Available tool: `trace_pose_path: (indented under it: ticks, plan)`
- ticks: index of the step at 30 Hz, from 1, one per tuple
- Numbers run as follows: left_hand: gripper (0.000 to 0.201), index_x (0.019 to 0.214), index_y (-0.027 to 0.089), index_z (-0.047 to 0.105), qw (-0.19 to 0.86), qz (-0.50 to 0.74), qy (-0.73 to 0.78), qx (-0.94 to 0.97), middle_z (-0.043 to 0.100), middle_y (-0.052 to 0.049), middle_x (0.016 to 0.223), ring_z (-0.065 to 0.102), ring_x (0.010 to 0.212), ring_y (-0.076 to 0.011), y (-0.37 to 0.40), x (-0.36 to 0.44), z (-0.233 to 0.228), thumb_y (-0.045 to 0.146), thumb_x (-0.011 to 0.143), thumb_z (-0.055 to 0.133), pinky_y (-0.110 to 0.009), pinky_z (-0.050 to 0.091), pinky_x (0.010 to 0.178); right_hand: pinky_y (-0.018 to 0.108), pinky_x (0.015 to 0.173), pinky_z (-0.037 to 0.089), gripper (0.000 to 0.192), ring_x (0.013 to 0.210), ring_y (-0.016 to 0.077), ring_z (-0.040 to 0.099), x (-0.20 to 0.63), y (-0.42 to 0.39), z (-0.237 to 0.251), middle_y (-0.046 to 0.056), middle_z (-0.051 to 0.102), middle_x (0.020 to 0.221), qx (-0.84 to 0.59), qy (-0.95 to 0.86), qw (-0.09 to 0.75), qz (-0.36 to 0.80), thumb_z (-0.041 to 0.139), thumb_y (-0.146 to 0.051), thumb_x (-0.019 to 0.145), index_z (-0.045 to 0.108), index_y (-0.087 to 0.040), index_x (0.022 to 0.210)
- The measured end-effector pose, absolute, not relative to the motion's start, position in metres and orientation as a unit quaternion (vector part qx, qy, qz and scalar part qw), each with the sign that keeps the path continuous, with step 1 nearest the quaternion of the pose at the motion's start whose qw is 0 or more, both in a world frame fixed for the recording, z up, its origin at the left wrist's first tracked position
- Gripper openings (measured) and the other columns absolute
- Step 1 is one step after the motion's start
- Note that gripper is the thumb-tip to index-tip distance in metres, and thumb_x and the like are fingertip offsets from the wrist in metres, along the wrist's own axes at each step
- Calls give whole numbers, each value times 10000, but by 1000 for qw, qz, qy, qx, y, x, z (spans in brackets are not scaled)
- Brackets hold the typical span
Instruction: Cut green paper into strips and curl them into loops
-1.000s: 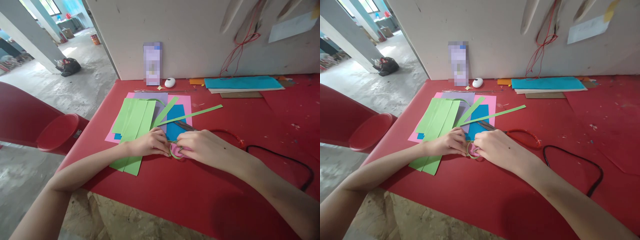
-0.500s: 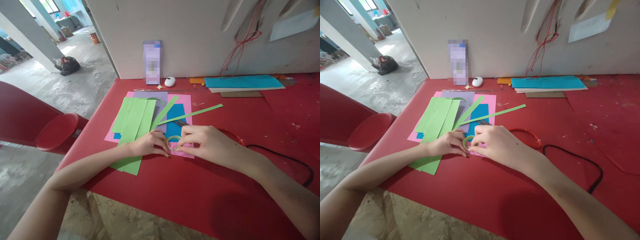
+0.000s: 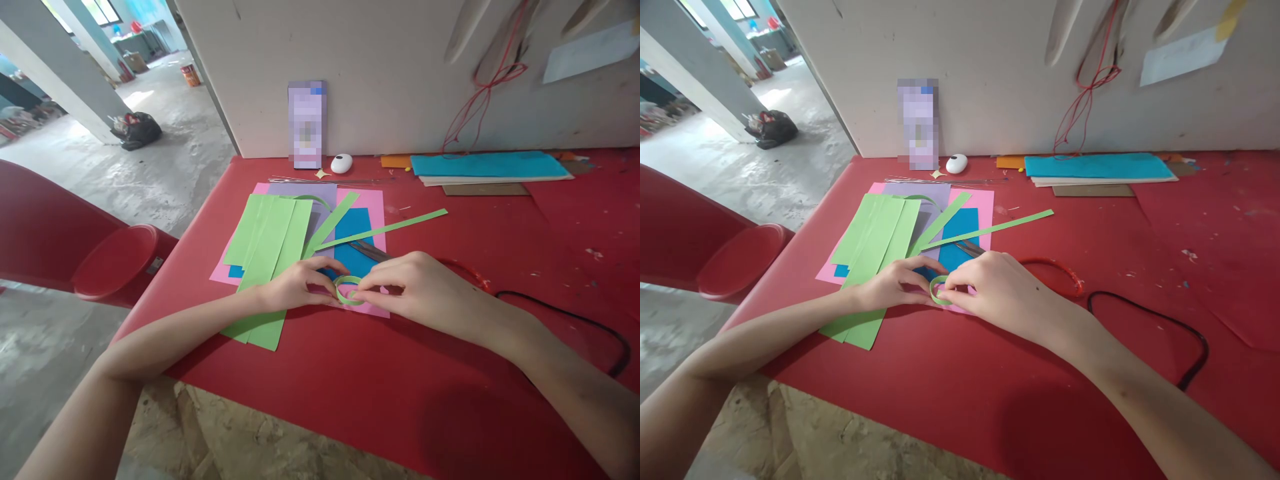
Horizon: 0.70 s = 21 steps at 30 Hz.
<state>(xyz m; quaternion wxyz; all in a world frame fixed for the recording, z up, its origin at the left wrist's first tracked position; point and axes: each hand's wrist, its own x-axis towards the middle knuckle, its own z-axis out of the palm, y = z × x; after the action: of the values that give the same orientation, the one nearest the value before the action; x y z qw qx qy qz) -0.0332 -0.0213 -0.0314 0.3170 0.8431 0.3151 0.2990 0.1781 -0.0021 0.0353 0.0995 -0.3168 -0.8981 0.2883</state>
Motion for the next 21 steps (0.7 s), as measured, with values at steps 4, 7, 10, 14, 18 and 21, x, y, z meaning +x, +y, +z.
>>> trace_pose_path:
  ticks: [4,7,10,14,18,21]
  plan:
    - [79,745,148,701,332,274,357,829,637,-106,1065,624,928,-167,-22,-35,-33,217,756,664,-296,525,826,244,526,371,216,585,110,580,179,-1,35,-10,709,693,-312,-904,118,268,535,-211,826,723,-199,721]
    - [84,751,141,701,332,275,374,821,648,-111,1051,626,918,-167,-22,-35,-34,219,751,668,-293,523,820,247,552,393,196,601,118,591,180,-1,35,-4,717,715,-312,-906,144,246,543,-200,821,718,-195,732]
    - [64,770,128,691,325,284,366,825,660,-116,1017,622,914,-167,-21,-35,-35,183,745,670,-292,521,812,245,536,392,167,567,113,571,181,0,35,-8,716,705,-313,-907,170,226,563,-189,805,710,-190,725]
    - [64,748,117,656,317,302,335,834,677,-113,961,617,928,-171,-20,-33,-35,171,732,685,-302,504,842,238,519,395,151,526,99,541,182,0,34,-19,718,710,-306,-908,188,216,568,-187,796,702,-192,725]
    - [175,841,119,609,317,307,339,831,677,-109,966,615,926,-172,-21,-33,-35,204,720,704,-315,494,850,235,518,398,127,555,103,558,183,-1,34,-18,719,718,-307,-909,186,212,587,-173,789,702,-182,735]
    - [217,869,131,570,323,295,357,825,667,-97,970,610,914,-172,-22,-33,-36,232,725,699,-319,497,829,236,524,399,121,565,106,564,184,-1,35,-20,718,722,-307,-910,181,212,591,-170,791,699,-180,739]
